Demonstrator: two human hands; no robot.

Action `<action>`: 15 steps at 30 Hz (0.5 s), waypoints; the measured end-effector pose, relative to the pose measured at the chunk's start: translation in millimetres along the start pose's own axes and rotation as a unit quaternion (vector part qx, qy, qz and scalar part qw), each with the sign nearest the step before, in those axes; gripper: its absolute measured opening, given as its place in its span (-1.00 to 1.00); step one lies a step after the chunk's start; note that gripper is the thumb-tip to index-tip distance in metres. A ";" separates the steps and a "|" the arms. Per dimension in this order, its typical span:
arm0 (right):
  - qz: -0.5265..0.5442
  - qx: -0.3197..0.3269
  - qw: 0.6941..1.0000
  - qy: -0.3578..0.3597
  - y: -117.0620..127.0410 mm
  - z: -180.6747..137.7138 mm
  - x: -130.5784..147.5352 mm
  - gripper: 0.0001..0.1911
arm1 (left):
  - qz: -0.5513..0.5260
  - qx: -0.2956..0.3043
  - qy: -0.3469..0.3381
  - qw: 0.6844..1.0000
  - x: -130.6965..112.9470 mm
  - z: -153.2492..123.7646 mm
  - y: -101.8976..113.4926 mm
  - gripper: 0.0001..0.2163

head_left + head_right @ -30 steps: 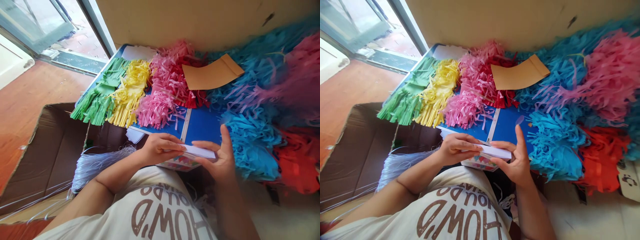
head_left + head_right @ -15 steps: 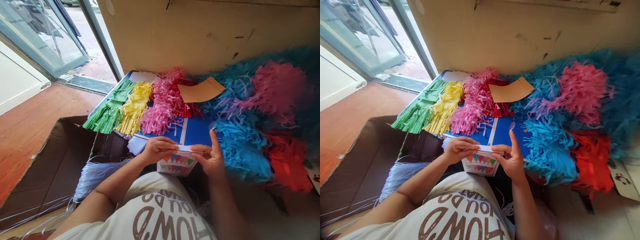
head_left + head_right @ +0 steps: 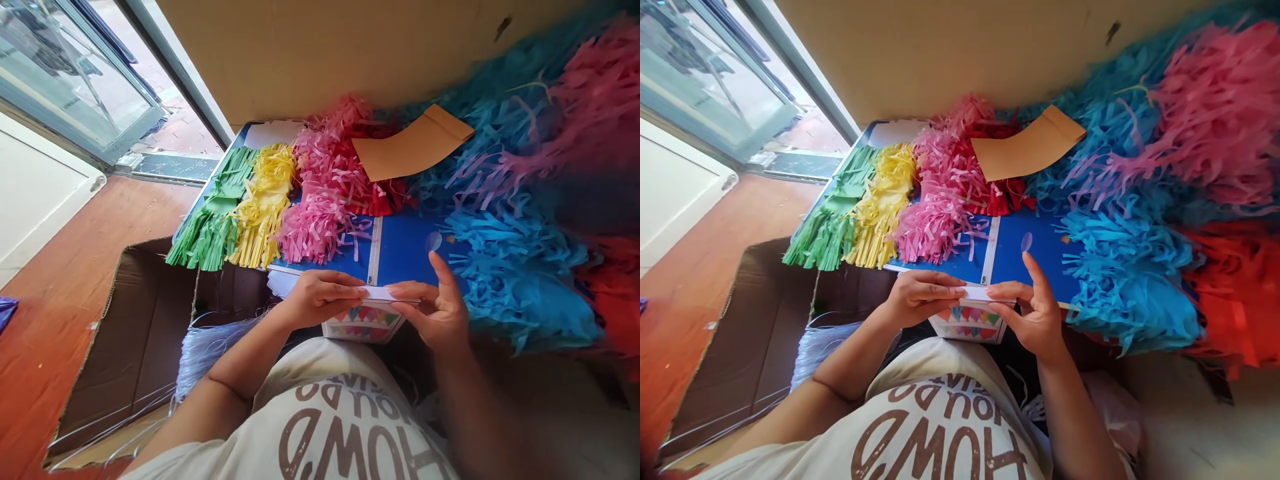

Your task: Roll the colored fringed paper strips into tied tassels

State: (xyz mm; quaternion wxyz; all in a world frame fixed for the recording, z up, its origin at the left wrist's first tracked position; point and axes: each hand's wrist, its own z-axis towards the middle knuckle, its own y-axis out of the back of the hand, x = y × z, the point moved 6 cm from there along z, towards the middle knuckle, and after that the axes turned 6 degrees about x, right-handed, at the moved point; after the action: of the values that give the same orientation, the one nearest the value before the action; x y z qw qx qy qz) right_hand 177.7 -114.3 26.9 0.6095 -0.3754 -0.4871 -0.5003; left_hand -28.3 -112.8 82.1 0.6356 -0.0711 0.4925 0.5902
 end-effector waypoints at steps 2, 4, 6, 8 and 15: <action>-0.004 -0.003 1.000 -0.006 -0.3 -0.2 -0.4 -0.02 | -0.001 -0.005 0.009 1.000 -0.5 -0.6 0.7 -0.78; -0.007 -0.002 1.000 -0.009 -0.5 0.1 0.0 -0.02 | -0.003 -0.012 0.014 1.000 -1.1 -1.1 1.9 -0.77; -0.009 0.002 1.000 -0.006 -0.8 0.4 1.3 -0.03 | -0.004 -0.013 0.009 1.000 -2.2 -1.5 2.6 -0.76; -0.007 0.004 1.000 -0.003 -1.1 0.0 2.4 -0.04 | -0.007 -0.009 0.001 1.000 -2.5 -2.3 2.5 -0.74; -0.015 0.004 1.000 -0.012 -1.4 0.7 -5.2 -0.01 | -0.010 0.002 0.009 1.000 2.9 -7.1 -1.8 -0.72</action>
State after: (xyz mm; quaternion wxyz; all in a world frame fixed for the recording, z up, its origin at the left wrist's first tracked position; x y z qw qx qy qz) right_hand 176.0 -112.7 22.0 0.5973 -0.3717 -0.5019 -0.5031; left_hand -31.2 -116.1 75.7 0.6373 -0.0799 0.4985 0.5822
